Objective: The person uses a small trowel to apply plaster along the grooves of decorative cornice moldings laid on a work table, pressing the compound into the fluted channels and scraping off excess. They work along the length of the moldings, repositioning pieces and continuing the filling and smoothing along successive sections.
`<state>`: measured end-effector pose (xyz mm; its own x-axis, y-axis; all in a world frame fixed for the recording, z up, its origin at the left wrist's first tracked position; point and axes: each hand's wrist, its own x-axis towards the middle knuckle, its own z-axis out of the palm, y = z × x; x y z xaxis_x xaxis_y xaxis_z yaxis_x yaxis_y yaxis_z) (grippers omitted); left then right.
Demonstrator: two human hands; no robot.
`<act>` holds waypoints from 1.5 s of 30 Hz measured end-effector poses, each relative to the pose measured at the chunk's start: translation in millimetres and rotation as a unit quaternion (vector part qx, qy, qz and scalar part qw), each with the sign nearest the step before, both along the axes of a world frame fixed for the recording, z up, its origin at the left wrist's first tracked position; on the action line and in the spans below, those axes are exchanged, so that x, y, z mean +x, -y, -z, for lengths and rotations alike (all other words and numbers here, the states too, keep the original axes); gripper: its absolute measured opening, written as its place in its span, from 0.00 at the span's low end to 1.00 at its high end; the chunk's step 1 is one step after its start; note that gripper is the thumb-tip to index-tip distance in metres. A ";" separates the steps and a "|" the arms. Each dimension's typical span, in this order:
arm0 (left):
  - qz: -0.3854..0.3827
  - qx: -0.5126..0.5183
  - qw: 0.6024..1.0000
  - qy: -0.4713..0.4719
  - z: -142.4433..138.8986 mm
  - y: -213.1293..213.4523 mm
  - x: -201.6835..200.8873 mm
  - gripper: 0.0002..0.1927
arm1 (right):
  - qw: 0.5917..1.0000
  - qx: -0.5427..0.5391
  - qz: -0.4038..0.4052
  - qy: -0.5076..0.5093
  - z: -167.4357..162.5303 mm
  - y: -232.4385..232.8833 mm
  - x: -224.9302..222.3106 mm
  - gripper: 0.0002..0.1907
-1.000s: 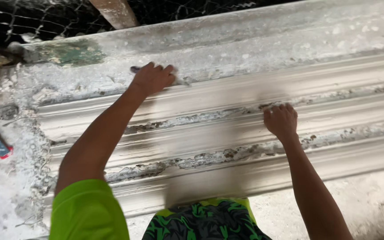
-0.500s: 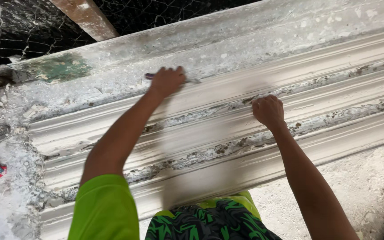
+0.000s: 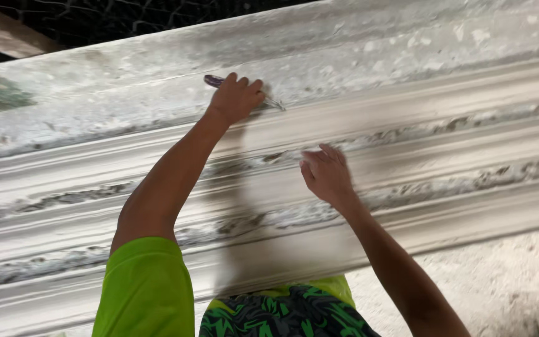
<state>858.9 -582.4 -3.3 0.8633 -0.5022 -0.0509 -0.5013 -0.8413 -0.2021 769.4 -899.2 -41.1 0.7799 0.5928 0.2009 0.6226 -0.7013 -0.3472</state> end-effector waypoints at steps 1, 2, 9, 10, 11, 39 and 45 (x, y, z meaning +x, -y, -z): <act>0.002 0.016 1.000 -0.002 -2.7 21.5 18.7 0.08 | 1.000 0.024 -0.007 -0.004 2.4 20.5 13.9 0.15; 0.007 0.031 0.999 -0.009 -3.1 44.3 32.8 0.09 | 1.000 0.012 -0.002 -0.007 4.6 44.6 28.9 0.14; -0.002 0.101 0.992 -0.081 11.0 114.6 69.8 0.10 | 0.979 -0.130 0.133 -0.082 5.8 232.4 129.7 0.20; -0.011 0.099 0.991 -0.089 12.2 107.5 63.5 0.13 | 0.970 -0.166 0.152 -0.087 7.2 250.3 138.9 0.23; -0.022 0.098 0.991 -0.093 12.4 97.3 56.5 0.15 | 0.969 -0.173 0.158 -0.073 10.8 262.2 143.4 0.24; -0.053 0.067 0.990 -0.114 -27.1 148.9 55.2 0.10 | 0.981 -0.122 0.149 -0.007 9.9 286.3 165.1 0.21; 0.031 0.110 0.991 -0.075 -18.5 257.9 130.8 0.10 | 0.985 -0.113 0.123 -0.045 12.9 302.2 176.3 0.21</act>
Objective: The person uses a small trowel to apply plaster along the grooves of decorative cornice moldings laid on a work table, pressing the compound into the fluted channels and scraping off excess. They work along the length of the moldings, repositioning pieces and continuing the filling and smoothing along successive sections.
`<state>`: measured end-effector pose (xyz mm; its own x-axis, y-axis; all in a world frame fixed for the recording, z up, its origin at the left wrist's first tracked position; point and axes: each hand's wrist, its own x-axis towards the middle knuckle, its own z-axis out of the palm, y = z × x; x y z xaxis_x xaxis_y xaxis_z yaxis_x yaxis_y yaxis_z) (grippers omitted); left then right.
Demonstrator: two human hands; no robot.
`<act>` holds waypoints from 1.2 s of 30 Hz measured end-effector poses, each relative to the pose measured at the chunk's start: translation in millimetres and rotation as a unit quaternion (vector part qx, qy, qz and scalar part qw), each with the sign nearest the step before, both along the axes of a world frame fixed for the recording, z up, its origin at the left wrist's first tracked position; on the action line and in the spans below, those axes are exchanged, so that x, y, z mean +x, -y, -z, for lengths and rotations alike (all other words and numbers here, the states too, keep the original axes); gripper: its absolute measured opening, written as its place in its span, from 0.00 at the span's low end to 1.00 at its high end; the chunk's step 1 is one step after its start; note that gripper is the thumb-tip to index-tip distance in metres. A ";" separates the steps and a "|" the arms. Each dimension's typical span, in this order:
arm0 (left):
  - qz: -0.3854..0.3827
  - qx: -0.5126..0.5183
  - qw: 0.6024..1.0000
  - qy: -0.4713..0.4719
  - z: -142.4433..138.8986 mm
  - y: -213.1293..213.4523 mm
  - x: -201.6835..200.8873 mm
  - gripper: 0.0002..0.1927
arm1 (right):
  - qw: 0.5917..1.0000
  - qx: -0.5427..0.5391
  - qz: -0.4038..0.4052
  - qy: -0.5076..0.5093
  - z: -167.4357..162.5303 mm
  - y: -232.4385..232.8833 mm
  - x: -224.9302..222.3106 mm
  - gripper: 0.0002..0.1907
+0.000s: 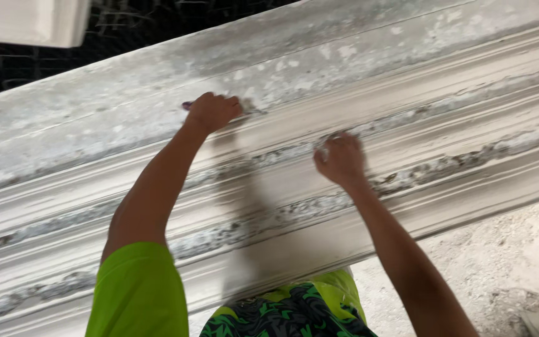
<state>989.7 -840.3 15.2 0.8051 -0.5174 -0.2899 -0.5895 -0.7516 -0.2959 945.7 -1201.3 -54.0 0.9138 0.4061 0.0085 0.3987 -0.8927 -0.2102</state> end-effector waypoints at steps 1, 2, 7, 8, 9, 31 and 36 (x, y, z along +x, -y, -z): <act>-0.009 0.005 1.000 -0.021 -5.0 14.8 18.7 0.10 | 1.000 0.015 -0.015 -0.020 2.1 6.4 2.6 0.20; -0.018 0.007 0.999 -0.044 -12.1 28.9 39.3 0.10 | 0.998 0.028 -0.030 -0.043 4.6 16.3 4.8 0.19; 0.037 0.166 0.982 -0.082 -17.5 97.2 97.2 0.13 | 0.977 0.187 -0.096 -0.041 14.1 102.9 29.9 0.14; 0.028 0.174 0.979 -0.098 -15.6 100.9 95.0 0.14 | 0.976 0.191 -0.091 -0.042 14.3 132.5 37.7 0.14; 0.011 0.195 0.975 -0.104 -16.1 98.2 92.2 0.15 | 0.973 0.208 -0.094 -0.031 17.0 148.8 56.8 0.14; -0.039 0.072 0.992 -0.094 18.1 52.4 43.8 0.14 | 0.993 -0.112 0.022 -0.027 34.7 272.3 154.4 0.26; -0.004 0.033 0.999 -0.014 21.8 10.9 8.3 0.17 | 0.991 -0.123 0.026 -0.045 30.7 272.1 155.5 0.26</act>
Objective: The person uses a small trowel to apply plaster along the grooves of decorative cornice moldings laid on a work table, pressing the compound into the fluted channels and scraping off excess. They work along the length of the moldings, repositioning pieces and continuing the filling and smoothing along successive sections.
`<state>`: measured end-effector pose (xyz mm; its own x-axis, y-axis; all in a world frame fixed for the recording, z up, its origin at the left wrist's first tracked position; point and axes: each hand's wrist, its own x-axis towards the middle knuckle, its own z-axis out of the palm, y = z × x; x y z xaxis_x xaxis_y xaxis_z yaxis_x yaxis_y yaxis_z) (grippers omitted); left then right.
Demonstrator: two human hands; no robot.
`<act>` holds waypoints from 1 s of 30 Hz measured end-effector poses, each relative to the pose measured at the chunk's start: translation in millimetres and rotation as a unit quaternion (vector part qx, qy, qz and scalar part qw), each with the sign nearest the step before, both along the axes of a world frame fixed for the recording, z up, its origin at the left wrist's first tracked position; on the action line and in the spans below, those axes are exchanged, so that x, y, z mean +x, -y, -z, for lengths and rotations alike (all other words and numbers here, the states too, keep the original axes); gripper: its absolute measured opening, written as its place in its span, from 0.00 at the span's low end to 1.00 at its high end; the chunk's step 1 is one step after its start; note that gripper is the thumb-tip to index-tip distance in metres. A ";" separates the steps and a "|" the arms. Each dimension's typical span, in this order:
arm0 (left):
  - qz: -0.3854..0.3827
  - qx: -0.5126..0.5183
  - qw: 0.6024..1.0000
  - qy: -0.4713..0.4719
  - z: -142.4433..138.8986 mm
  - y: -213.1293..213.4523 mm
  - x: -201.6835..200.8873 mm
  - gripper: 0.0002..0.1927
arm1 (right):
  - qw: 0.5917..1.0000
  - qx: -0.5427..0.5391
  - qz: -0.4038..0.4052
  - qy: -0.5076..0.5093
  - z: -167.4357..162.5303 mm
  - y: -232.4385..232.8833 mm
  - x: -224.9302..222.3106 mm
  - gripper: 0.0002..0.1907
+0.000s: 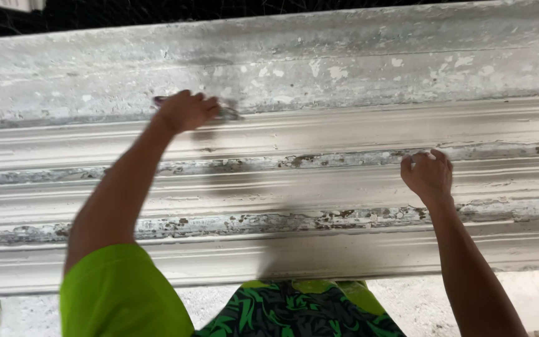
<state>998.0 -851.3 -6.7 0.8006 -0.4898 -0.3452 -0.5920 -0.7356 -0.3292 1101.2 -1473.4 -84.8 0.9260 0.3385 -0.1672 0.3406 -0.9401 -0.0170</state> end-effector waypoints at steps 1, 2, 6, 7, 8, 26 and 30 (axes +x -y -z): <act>-0.013 -0.010 1.000 -0.021 -3.0 -7.8 -7.6 0.17 | 1.000 0.013 0.005 0.000 -0.6 0.5 0.5 0.25; -0.026 -0.014 0.999 -0.038 -7.9 -15.8 -12.2 0.17 | 0.999 0.032 0.011 0.003 -0.8 0.1 1.4 0.24; -0.102 -0.035 0.982 -0.154 -8.4 7.7 22.7 0.18 | 0.998 0.036 0.029 -0.035 -5.3 -2.3 10.8 0.24; -0.177 -0.001 0.964 -0.196 -7.3 15.0 39.2 0.21 | 0.997 0.031 0.042 -0.053 -8.0 -2.4 14.9 0.24; -0.253 0.035 0.936 -0.244 -8.7 14.2 44.7 0.25 | 0.995 0.027 0.053 -0.080 -9.9 -4.1 16.0 0.25; 0.026 -0.056 0.994 -0.090 21.2 106.6 86.2 0.14 | 0.990 -0.027 0.060 -0.124 -23.8 -14.6 15.1 0.32; 0.037 -0.020 0.993 -0.108 20.2 113.3 92.9 0.14 | 0.997 0.020 0.035 -0.073 -28.1 -8.1 11.2 0.29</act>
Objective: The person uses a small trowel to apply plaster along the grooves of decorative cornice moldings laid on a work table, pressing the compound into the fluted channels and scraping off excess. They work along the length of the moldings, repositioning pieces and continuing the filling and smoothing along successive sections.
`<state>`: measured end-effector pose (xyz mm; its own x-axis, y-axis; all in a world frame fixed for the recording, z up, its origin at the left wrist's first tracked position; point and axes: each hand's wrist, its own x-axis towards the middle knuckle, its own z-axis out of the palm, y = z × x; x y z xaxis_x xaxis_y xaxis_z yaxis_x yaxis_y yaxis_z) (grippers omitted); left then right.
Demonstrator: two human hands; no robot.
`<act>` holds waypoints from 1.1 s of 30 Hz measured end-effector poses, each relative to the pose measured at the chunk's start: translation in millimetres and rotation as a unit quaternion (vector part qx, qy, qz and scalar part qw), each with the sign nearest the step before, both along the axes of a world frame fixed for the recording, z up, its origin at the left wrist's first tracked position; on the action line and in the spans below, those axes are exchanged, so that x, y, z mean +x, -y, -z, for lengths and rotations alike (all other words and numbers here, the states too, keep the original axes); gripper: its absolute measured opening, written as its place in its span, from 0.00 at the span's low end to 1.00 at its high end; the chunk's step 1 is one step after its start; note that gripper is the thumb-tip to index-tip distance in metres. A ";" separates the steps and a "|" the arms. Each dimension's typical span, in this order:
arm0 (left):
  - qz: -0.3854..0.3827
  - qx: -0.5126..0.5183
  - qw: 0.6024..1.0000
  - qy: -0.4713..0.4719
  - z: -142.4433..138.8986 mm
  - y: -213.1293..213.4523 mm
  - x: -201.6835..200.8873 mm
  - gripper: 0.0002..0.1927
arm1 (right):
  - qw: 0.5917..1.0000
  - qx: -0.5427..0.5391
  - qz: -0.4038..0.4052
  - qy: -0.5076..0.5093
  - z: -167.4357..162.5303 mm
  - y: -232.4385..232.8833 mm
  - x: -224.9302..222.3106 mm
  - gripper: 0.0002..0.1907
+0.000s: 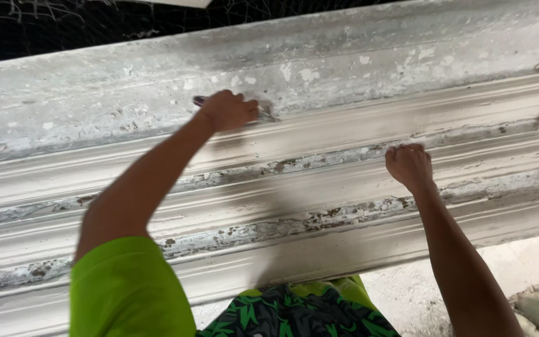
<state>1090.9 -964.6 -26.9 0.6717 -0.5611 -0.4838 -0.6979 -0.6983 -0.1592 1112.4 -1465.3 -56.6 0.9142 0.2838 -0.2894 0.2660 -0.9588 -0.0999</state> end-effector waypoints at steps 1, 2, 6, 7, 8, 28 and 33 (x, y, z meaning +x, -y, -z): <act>-0.004 -0.004 1.000 -0.007 -2.7 -12.4 -6.6 0.17 | 1.000 0.008 0.001 0.005 0.8 1.6 -2.7 0.29; -0.009 -0.009 1.000 -0.012 -6.2 -27.3 -12.5 0.20 | 1.000 0.017 0.002 0.013 2.2 2.7 -4.6 0.30; 0.000 -0.025 1.000 -0.013 -12.6 -36.0 -14.9 0.18 | 0.999 -0.036 -0.016 0.002 9.5 3.1 -9.0 0.29; -0.013 -0.064 0.998 -0.006 -10.2 -11.4 -1.6 0.21 | 0.999 -0.032 -0.003 0.006 10.2 2.8 -8.8 0.29; -0.027 -0.106 0.994 -0.003 -7.0 20.7 10.8 0.24 | 0.999 -0.031 0.007 0.008 10.9 1.2 -8.8 0.28; -0.055 -0.064 0.996 0.008 4.7 185.9 88.9 0.17 | 0.995 0.082 -0.039 0.044 13.6 1.5 -14.2 0.18; 0.043 -0.057 0.993 0.098 2.8 355.8 187.4 0.25 | 0.981 0.142 -0.119 0.059 8.7 43.9 6.4 0.22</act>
<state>1278.4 -1320.4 -29.6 0.6935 -0.6645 -0.2784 -0.7196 -0.6580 -0.2221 1118.8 -1509.3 -65.4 0.8350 0.5465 -0.0650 0.5039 -0.8067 -0.3087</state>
